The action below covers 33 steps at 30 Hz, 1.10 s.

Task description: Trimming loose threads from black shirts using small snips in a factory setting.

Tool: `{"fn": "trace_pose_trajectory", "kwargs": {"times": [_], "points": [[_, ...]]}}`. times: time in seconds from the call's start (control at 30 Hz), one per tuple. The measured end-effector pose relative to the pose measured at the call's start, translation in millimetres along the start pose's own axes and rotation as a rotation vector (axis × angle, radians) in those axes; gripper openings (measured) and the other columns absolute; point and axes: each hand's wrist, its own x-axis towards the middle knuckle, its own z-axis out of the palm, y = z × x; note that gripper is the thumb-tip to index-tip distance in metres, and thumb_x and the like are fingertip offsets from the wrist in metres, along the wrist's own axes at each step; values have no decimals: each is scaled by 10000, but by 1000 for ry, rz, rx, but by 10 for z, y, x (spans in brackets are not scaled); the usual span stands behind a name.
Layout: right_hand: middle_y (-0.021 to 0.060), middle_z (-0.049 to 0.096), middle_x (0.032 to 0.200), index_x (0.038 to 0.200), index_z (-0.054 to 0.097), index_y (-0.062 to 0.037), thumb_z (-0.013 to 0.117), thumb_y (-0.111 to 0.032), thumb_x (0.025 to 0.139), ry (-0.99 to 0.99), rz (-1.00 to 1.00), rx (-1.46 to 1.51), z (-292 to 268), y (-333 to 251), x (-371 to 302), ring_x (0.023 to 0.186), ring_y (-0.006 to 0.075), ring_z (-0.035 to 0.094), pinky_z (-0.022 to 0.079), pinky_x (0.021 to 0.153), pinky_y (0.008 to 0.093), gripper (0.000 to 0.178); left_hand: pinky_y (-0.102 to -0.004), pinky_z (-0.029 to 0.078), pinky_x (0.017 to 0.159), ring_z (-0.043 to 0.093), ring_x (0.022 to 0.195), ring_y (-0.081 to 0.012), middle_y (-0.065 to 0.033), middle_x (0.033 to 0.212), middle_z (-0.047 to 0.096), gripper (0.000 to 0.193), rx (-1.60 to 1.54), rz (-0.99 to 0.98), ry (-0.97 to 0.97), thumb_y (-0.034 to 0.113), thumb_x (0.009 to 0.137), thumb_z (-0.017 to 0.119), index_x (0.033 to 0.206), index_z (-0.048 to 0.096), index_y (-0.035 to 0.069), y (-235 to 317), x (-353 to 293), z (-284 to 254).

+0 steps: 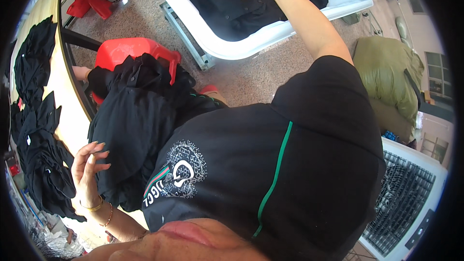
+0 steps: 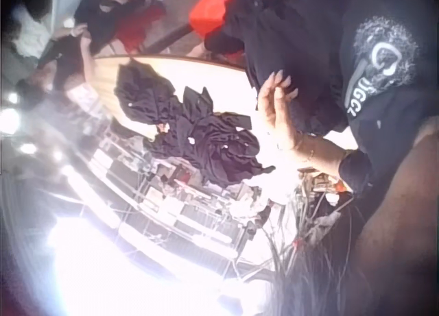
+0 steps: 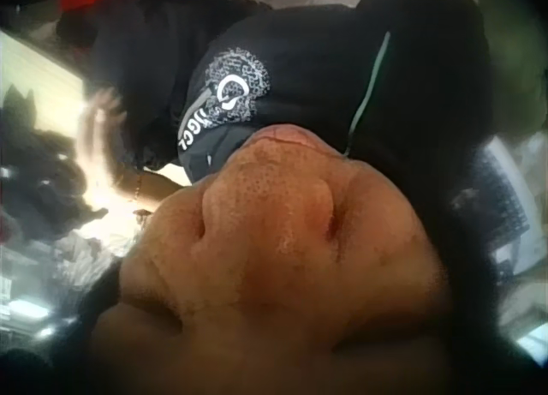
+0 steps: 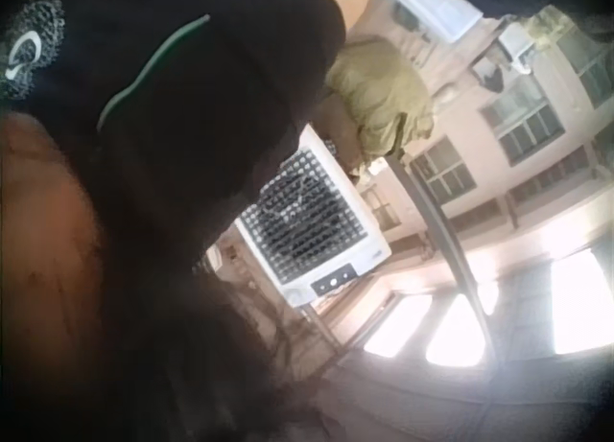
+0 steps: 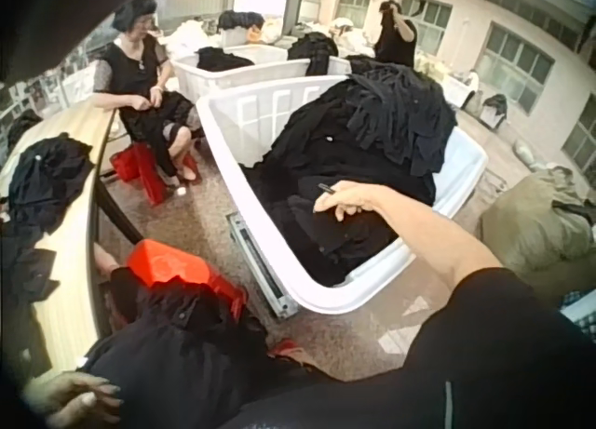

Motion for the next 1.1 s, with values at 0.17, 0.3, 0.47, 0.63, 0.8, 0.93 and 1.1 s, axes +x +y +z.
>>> {"fn": "trace_pose_trajectory", "kwargs": {"times": [0.17, 0.3, 0.47, 0.63, 0.8, 0.93, 1.1], "points": [[46, 675, 698, 1017, 733, -134, 627, -377, 903, 513, 325, 254, -730, 732, 3, 424, 74, 462, 281, 387, 226, 288, -260, 497, 911, 643, 1044, -160, -109, 1200, 650, 274, 6, -67, -260, 42, 967, 568, 1232, 585, -28, 269, 364, 317], [-28, 569, 730, 1113, 691, -112, 685, -574, 803, 512, 406, -169, -481, 801, 24, 506, 41, 532, 254, 425, 193, 557, -249, 474, 945, 621, 1074, -140, -97, 1200, 647, 290, 72, -61, -371, -1, 950, 587, 1238, 580, -29, 337, 567, 484], [151, 615, 1213, 1380, 540, -113, 632, -802, 695, 321, 723, -204, -244, 917, 15, 481, 83, 452, 250, 435, 216, 976, -253, 478, 950, 627, 1069, -146, -98, 1189, 653, 283, 91, -19, -375, 10, 954, 587, 1234, 585, -27, 433, 744, 611], [110, 625, 1168, 1347, 566, -109, 692, -775, 665, 66, 593, 62, 54, 566, -64, 525, 68, 478, 312, 454, 180, 962, -254, 483, 910, 634, 1028, -140, -93, 1119, 674, 247, 208, 198, -354, -24, 917, 601, 1158, 649, 2, 573, 1097, 1065], [-4, 501, 557, 817, 654, -75, 799, -540, 647, 19, 380, -264, 332, 428, 7, 440, 77, 443, 269, 411, 206, 516, -345, 482, 934, 634, 1083, -289, -145, 1044, 677, 213, 420, 592, -340, 30, 889, 634, 1099, 666, 17, 790, 1520, 1605], [-25, 433, 507, 592, 600, -117, 789, -324, 631, 130, 407, -269, 302, 483, 91, 415, 109, 376, 248, 413, 249, 283, -427, 477, 969, 587, 1141, -390, -156, 1056, 671, 172, 639, 977, -217, 42, 861, 627, 1026, 674, 26, 872, 1882, 2047], [22, 509, 604, 641, 630, -87, 790, -301, 584, 160, 346, -237, 172, 346, 142, 510, 157, 450, 349, 509, 291, 272, -421, 419, 1048, 555, 1213, -368, -177, 1096, 680, 233, 925, 977, -305, 155, 874, 655, 1053, 689, 10, 966, 2299, 2460]]}}
